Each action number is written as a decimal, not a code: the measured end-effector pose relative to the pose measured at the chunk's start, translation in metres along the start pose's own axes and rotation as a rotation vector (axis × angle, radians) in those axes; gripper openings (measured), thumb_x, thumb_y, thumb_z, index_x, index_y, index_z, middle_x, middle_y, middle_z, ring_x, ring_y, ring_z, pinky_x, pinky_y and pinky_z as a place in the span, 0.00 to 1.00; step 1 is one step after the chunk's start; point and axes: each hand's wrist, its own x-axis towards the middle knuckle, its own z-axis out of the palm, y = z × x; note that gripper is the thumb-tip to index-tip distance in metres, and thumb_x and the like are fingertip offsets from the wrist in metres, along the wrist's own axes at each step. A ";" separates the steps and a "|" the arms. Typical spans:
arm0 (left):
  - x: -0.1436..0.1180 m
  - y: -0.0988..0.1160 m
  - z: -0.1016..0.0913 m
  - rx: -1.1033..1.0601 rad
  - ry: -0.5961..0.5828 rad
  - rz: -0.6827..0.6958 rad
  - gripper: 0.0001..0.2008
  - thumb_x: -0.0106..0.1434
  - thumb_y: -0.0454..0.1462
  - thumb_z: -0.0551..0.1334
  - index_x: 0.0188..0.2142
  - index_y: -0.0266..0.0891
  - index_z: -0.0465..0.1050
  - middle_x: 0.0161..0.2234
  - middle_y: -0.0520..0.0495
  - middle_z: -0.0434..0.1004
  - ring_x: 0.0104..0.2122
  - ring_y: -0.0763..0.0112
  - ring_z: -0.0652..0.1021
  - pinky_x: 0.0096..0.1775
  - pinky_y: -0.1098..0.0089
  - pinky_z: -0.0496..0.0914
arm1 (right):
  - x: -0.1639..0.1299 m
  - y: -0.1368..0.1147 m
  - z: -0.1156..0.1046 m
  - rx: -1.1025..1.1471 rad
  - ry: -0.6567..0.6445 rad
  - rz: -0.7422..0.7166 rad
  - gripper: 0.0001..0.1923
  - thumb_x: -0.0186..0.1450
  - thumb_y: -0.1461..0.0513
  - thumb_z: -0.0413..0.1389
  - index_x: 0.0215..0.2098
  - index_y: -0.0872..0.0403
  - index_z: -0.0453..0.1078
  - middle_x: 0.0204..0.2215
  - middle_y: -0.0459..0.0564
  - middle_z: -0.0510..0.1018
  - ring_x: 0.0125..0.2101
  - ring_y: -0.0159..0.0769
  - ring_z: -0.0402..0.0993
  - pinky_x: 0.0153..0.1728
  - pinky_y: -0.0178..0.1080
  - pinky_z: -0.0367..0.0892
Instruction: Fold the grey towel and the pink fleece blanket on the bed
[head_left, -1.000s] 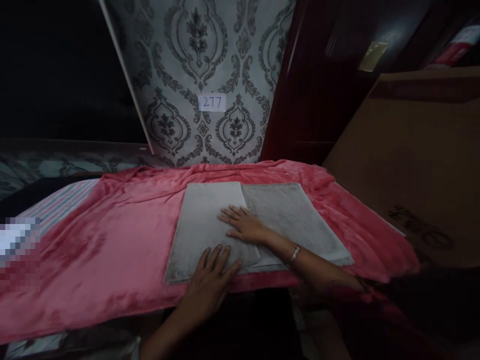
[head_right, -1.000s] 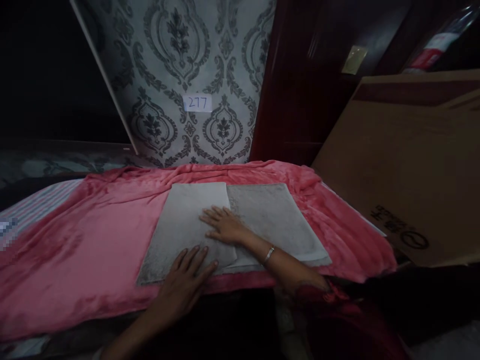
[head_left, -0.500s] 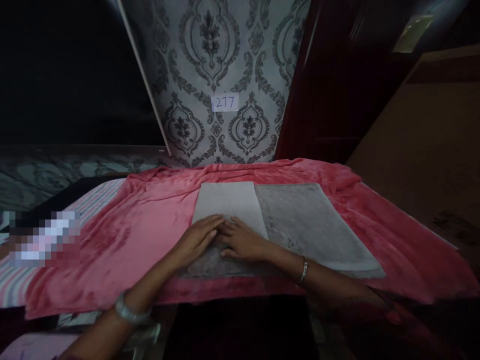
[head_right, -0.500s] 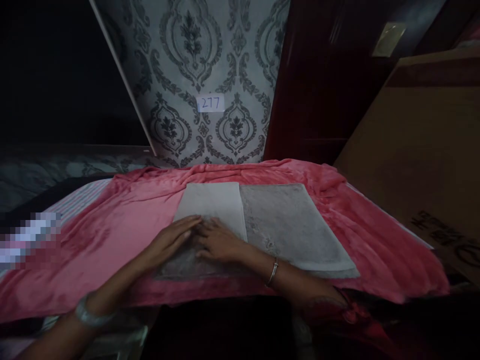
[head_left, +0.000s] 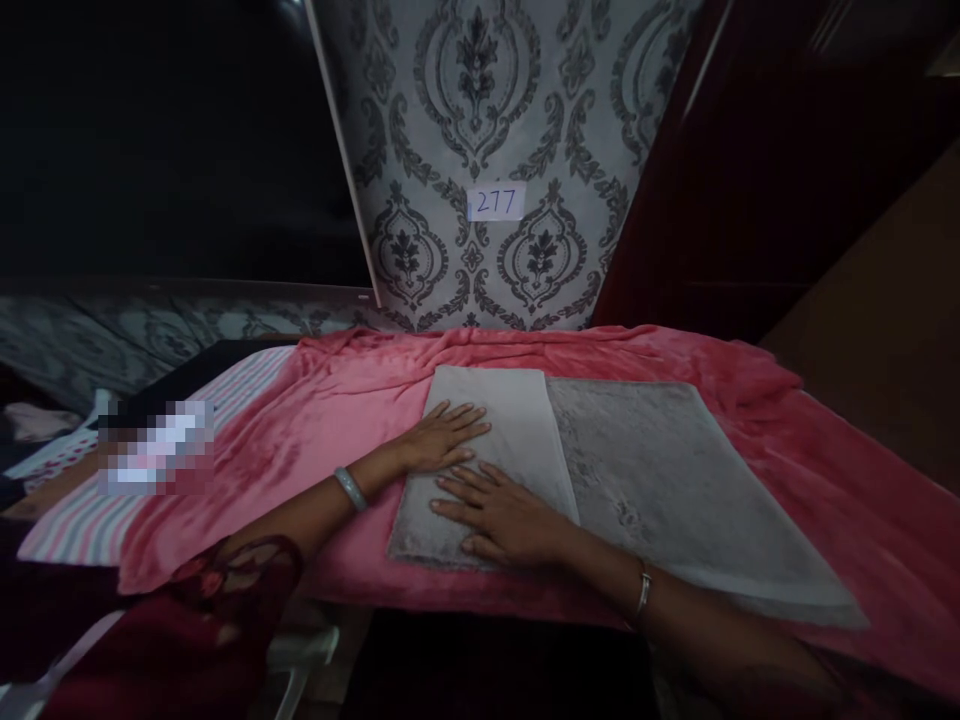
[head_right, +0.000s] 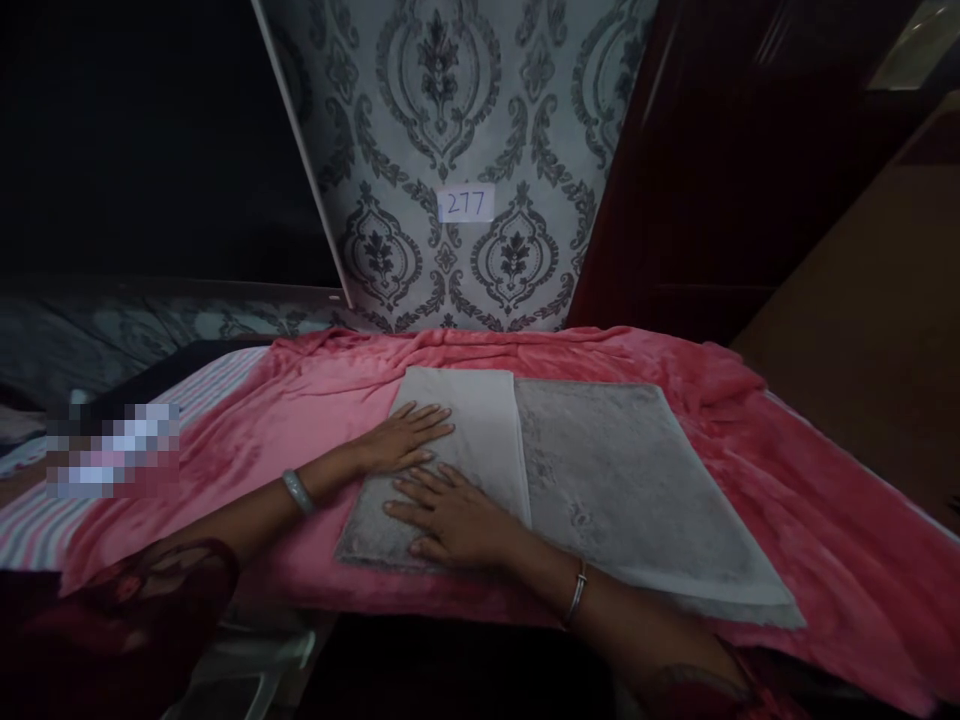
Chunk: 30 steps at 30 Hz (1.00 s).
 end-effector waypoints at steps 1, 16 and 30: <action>0.005 -0.006 -0.002 0.013 0.002 -0.007 0.32 0.73 0.53 0.47 0.72 0.49 0.49 0.73 0.42 0.44 0.72 0.56 0.47 0.68 0.44 0.41 | 0.000 -0.001 -0.001 0.001 0.002 0.002 0.32 0.75 0.47 0.46 0.73 0.45 0.48 0.74 0.50 0.44 0.72 0.45 0.35 0.70 0.58 0.34; 0.074 -0.036 -0.039 0.237 0.167 -0.467 0.28 0.72 0.48 0.50 0.65 0.35 0.64 0.67 0.30 0.60 0.67 0.41 0.57 0.64 0.36 0.44 | -0.002 -0.001 -0.003 -0.079 0.060 0.004 0.31 0.75 0.49 0.48 0.73 0.45 0.50 0.73 0.50 0.47 0.72 0.44 0.38 0.69 0.57 0.38; -0.032 0.075 -0.009 0.257 0.640 -0.008 0.21 0.73 0.41 0.51 0.25 0.39 0.70 0.21 0.49 0.66 0.24 0.70 0.69 0.28 0.69 0.63 | -0.045 0.000 0.009 -0.463 0.618 0.068 0.17 0.76 0.59 0.47 0.31 0.54 0.69 0.24 0.47 0.70 0.26 0.33 0.64 0.28 0.37 0.54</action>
